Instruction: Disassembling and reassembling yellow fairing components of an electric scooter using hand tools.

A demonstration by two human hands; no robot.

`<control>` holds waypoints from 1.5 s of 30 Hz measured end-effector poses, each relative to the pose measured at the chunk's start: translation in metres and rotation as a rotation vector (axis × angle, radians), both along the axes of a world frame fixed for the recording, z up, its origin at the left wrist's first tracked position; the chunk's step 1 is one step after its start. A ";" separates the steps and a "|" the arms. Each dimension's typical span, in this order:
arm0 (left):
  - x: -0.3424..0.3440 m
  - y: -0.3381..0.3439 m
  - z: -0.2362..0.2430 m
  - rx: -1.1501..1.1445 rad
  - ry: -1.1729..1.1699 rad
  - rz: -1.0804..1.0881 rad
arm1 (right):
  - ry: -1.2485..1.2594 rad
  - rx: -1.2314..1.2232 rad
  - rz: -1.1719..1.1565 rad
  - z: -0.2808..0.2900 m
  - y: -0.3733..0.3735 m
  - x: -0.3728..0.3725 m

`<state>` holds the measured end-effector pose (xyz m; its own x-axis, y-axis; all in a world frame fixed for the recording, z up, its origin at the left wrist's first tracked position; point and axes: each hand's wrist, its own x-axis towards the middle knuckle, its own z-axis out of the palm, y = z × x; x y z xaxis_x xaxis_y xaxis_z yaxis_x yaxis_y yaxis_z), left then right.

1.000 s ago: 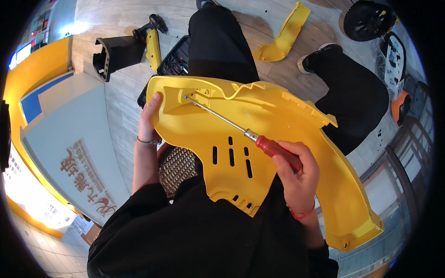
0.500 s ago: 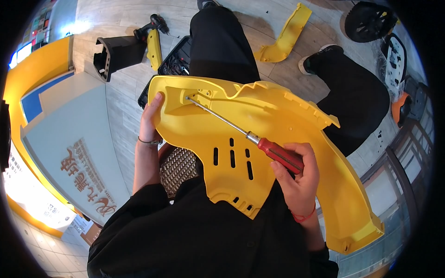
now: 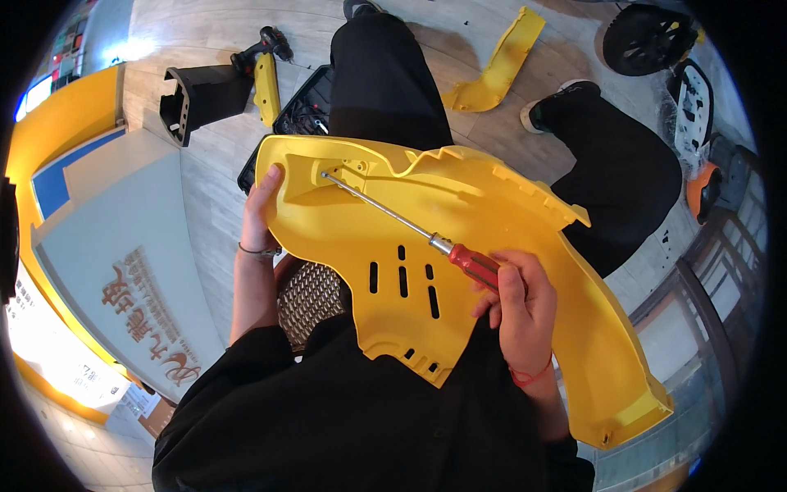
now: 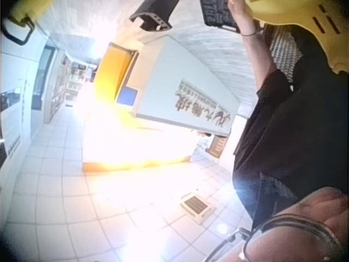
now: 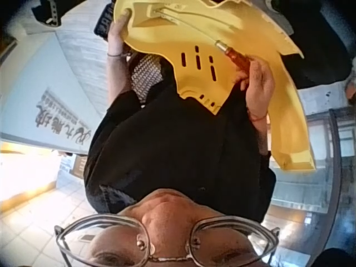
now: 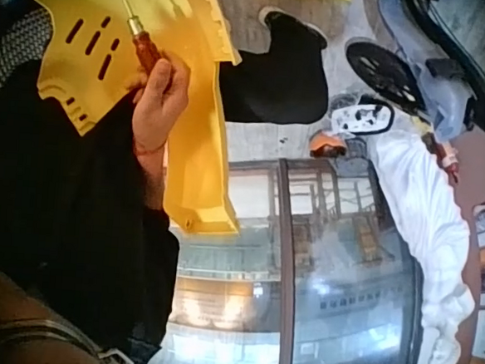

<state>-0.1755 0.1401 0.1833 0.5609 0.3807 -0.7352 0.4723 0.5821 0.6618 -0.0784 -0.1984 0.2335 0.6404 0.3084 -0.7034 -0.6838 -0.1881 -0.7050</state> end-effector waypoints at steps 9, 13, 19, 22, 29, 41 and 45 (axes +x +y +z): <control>0.000 -0.001 0.000 0.005 0.010 0.033 | 0.049 0.217 -0.067 0.005 0.004 0.008; -0.002 -0.001 -0.001 -0.011 -0.001 0.028 | 0.096 0.017 0.158 0.005 0.002 0.014; 0.000 -0.002 0.000 -0.009 0.002 0.027 | 0.075 0.070 0.040 0.004 0.004 0.006; 0.001 -0.003 0.000 -0.008 -0.002 0.020 | 0.065 -0.068 0.216 0.002 -0.001 0.013; 0.000 -0.003 0.000 -0.019 -0.003 0.020 | -0.197 -0.072 0.184 -0.001 0.008 0.002; 0.000 -0.010 0.000 -0.077 -0.028 0.090 | -0.703 -0.274 0.452 0.001 0.002 0.008; 0.001 -0.011 0.001 -0.129 -0.051 0.116 | -0.700 -0.313 0.472 -0.004 -0.001 0.008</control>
